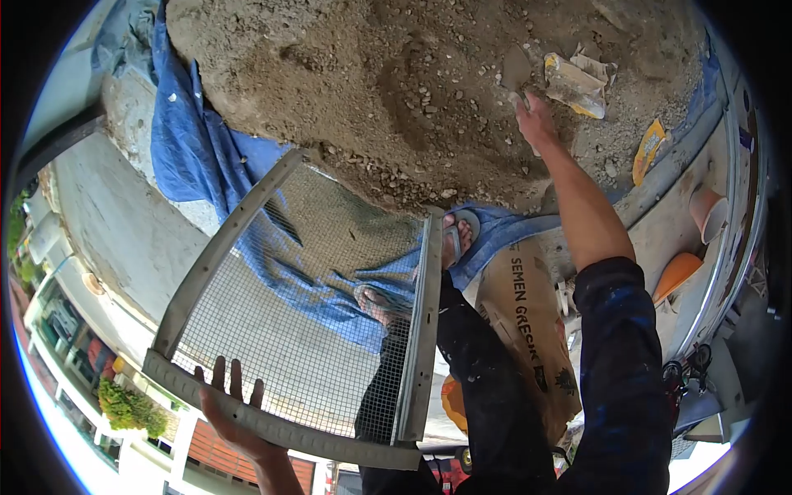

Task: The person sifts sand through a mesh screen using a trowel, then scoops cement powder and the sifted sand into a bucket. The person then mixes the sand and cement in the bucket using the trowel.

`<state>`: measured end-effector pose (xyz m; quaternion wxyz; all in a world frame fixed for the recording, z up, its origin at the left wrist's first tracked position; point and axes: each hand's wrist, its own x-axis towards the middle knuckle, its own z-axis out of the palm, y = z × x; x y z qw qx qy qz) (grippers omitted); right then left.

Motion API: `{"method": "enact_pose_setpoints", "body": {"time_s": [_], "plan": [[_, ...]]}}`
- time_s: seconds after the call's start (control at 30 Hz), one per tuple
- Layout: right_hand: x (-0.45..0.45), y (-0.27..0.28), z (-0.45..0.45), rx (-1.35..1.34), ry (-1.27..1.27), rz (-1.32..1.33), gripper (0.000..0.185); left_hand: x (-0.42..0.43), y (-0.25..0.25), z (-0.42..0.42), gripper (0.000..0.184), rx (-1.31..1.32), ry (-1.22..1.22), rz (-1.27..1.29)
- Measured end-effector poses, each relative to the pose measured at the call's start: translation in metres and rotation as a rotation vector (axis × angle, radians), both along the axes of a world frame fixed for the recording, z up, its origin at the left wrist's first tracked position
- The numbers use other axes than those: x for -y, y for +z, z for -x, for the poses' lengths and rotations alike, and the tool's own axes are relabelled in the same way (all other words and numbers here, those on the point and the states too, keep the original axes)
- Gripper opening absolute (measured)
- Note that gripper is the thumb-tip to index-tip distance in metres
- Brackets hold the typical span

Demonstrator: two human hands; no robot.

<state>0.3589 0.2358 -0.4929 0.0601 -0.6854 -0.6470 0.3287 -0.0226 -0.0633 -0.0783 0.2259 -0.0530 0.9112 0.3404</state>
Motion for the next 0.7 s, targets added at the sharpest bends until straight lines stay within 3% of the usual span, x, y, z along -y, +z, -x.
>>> {"method": "enact_pose_setpoints", "body": {"time_s": [0.07,0.1,0.17,0.27,0.33,0.4,0.43,0.47,0.53,0.63,0.7], "plan": [[-0.014,-0.046,0.033,-0.162,-0.062,0.062,0.066,0.003,0.0,0.001,0.068,-0.01,-0.019,0.033],[-0.011,-0.037,0.051,-0.165,-0.064,0.071,0.066,0.002,-0.001,-0.001,0.068,-0.019,-0.054,0.033],[-0.006,0.006,0.084,-0.586,-0.438,0.341,0.064,-0.002,0.0,-0.003,0.067,-0.019,-0.042,0.035],[0.007,0.016,0.074,-0.559,-0.401,0.415,0.062,0.0,0.001,0.0,0.069,0.018,-0.032,-0.013],[0.026,0.036,0.058,-0.446,-0.158,0.199,0.053,0.01,0.003,0.0,0.069,0.032,-0.174,-0.091],[0.061,0.062,0.05,-0.181,0.152,-0.224,0.044,-0.006,0.002,-0.002,0.075,0.069,0.009,-0.088],[0.071,0.113,0.061,-0.18,0.219,0.039,0.039,-0.007,0.002,-0.001,0.077,0.073,0.021,-0.098],[0.097,0.122,0.062,-0.182,0.326,-0.068,0.039,-0.006,0.003,-0.001,0.079,0.078,0.034,-0.106],[0.142,0.179,0.08,-0.182,0.45,0.142,0.033,-0.003,0.003,0.0,0.079,0.088,0.031,-0.129],[0.205,0.255,0.105,-0.433,0.493,0.09,0.025,0.0,0.002,0.003,0.073,0.07,0.052,-0.176],[0.215,0.298,0.107,-0.446,0.465,0.134,0.024,0.003,0.002,0.006,0.075,0.092,0.048,-0.188]]}}
